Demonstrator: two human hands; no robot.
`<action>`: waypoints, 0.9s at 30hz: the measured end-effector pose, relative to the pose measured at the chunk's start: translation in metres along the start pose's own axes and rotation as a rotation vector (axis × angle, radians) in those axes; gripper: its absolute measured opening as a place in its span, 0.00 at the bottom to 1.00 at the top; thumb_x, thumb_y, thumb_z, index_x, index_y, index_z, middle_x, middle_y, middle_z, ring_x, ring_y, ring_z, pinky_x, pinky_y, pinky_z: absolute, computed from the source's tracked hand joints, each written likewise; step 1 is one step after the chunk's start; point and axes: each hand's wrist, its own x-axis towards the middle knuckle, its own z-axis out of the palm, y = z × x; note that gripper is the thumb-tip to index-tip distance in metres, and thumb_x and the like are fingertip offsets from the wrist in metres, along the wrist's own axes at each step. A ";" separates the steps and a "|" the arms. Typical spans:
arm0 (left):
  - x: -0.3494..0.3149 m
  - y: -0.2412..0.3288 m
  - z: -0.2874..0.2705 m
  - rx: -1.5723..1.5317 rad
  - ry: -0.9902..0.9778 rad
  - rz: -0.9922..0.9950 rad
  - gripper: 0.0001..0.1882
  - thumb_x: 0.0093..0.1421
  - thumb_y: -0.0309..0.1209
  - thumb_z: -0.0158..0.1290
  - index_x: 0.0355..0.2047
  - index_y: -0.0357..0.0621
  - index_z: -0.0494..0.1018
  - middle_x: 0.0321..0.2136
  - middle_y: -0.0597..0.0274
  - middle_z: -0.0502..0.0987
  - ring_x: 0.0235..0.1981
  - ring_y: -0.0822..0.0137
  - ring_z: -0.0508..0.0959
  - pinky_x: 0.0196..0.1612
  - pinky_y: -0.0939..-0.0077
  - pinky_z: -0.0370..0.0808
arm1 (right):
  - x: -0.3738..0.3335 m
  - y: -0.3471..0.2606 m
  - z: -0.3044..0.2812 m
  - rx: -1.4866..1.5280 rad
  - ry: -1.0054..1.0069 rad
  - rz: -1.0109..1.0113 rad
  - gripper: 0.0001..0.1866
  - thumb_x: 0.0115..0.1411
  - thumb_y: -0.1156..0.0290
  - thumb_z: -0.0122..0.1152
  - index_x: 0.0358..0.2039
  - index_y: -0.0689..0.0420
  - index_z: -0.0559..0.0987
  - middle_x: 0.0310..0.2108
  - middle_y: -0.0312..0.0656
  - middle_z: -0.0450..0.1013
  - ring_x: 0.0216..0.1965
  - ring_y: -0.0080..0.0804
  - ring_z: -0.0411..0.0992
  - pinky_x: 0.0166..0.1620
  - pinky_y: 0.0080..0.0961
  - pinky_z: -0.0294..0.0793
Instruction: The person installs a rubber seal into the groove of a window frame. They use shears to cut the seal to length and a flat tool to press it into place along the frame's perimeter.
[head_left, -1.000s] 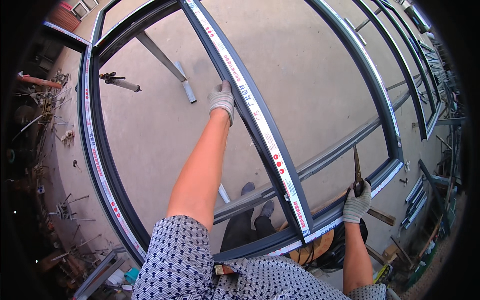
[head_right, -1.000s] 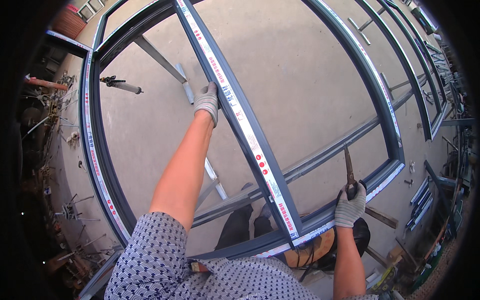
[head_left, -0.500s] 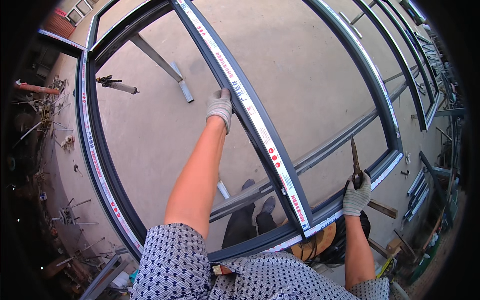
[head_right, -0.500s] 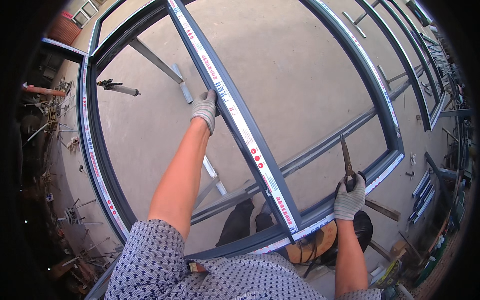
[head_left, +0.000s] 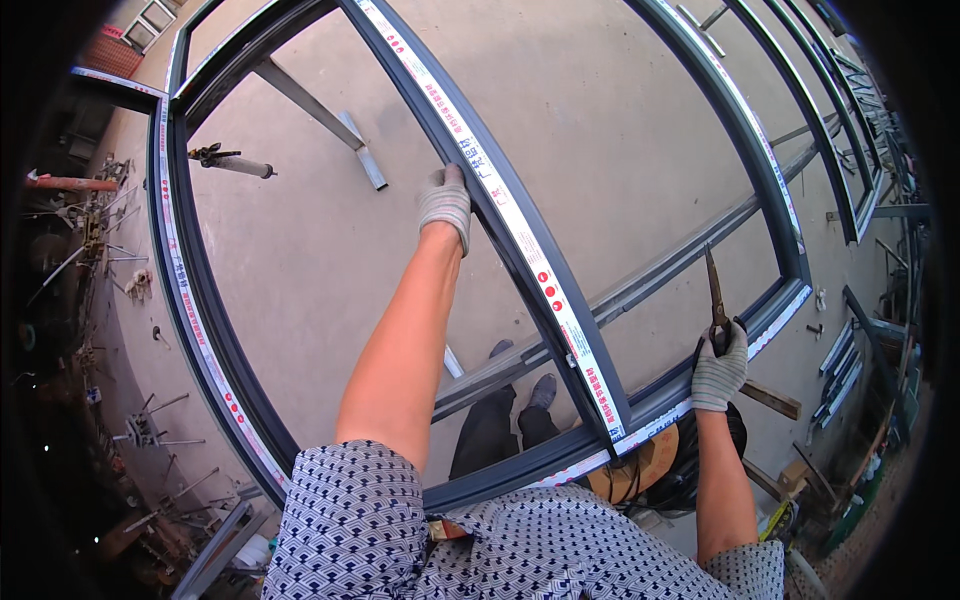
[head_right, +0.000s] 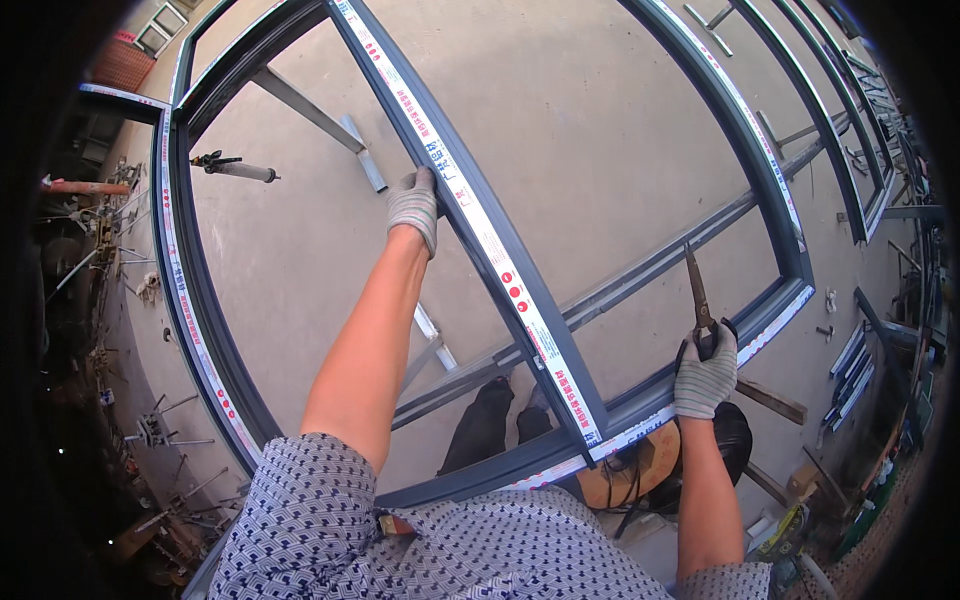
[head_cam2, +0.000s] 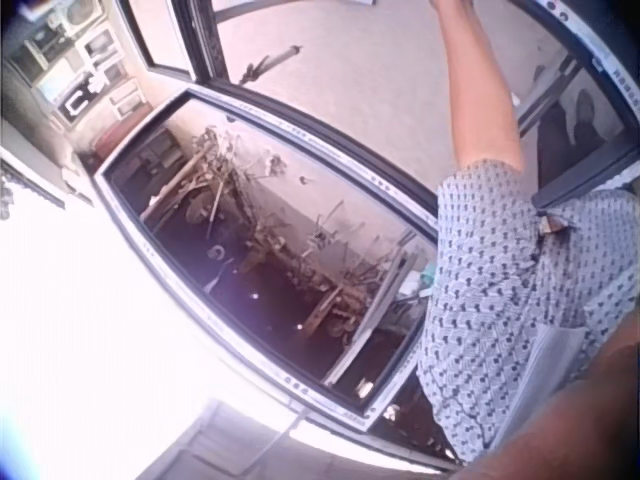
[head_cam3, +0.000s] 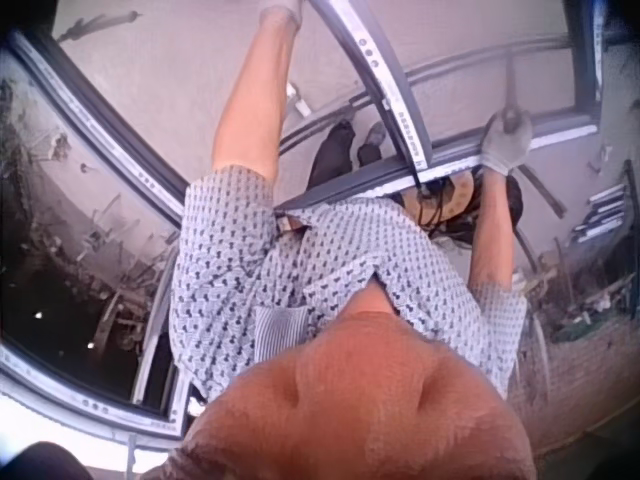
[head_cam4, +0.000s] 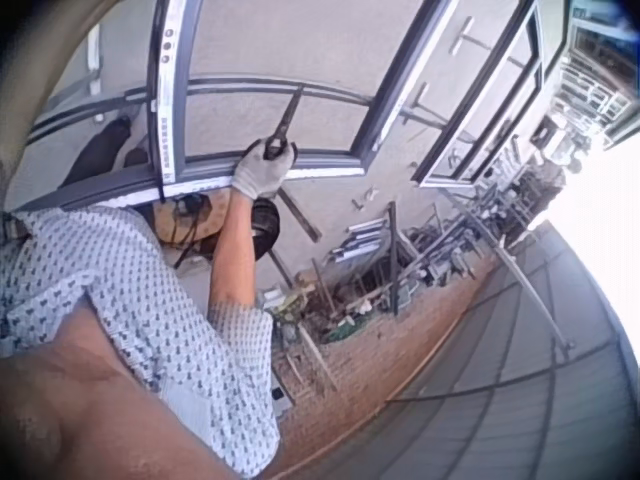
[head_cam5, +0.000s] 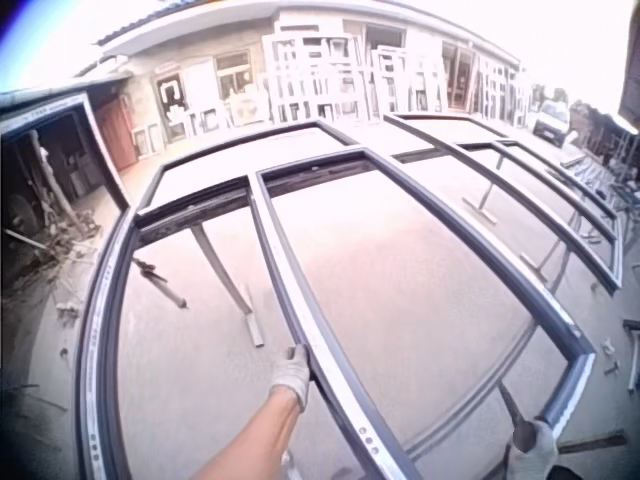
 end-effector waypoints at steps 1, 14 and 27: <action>-0.002 0.000 0.001 0.132 0.046 0.034 0.24 0.70 0.42 0.47 0.50 0.29 0.75 0.37 0.51 0.81 0.34 0.62 0.81 0.40 0.65 0.76 | -0.002 -0.004 -0.003 0.036 -0.059 0.106 0.22 0.53 0.73 0.70 0.49 0.61 0.78 0.38 0.44 0.78 0.36 0.36 0.77 0.45 0.30 0.76; -0.014 -0.009 0.000 0.227 0.044 0.037 0.24 0.69 0.42 0.46 0.48 0.30 0.76 0.38 0.42 0.82 0.39 0.51 0.82 0.47 0.62 0.75 | 0.001 -0.001 -0.001 0.052 -0.118 0.194 0.20 0.55 0.72 0.69 0.48 0.60 0.78 0.39 0.44 0.79 0.37 0.36 0.78 0.47 0.30 0.76; -0.020 -0.029 0.003 0.246 0.030 0.050 0.25 0.68 0.45 0.46 0.45 0.31 0.78 0.36 0.39 0.82 0.39 0.47 0.82 0.46 0.60 0.75 | 0.000 -0.002 -0.002 0.040 -0.114 0.165 0.21 0.55 0.71 0.70 0.49 0.60 0.78 0.36 0.42 0.79 0.35 0.34 0.77 0.45 0.29 0.76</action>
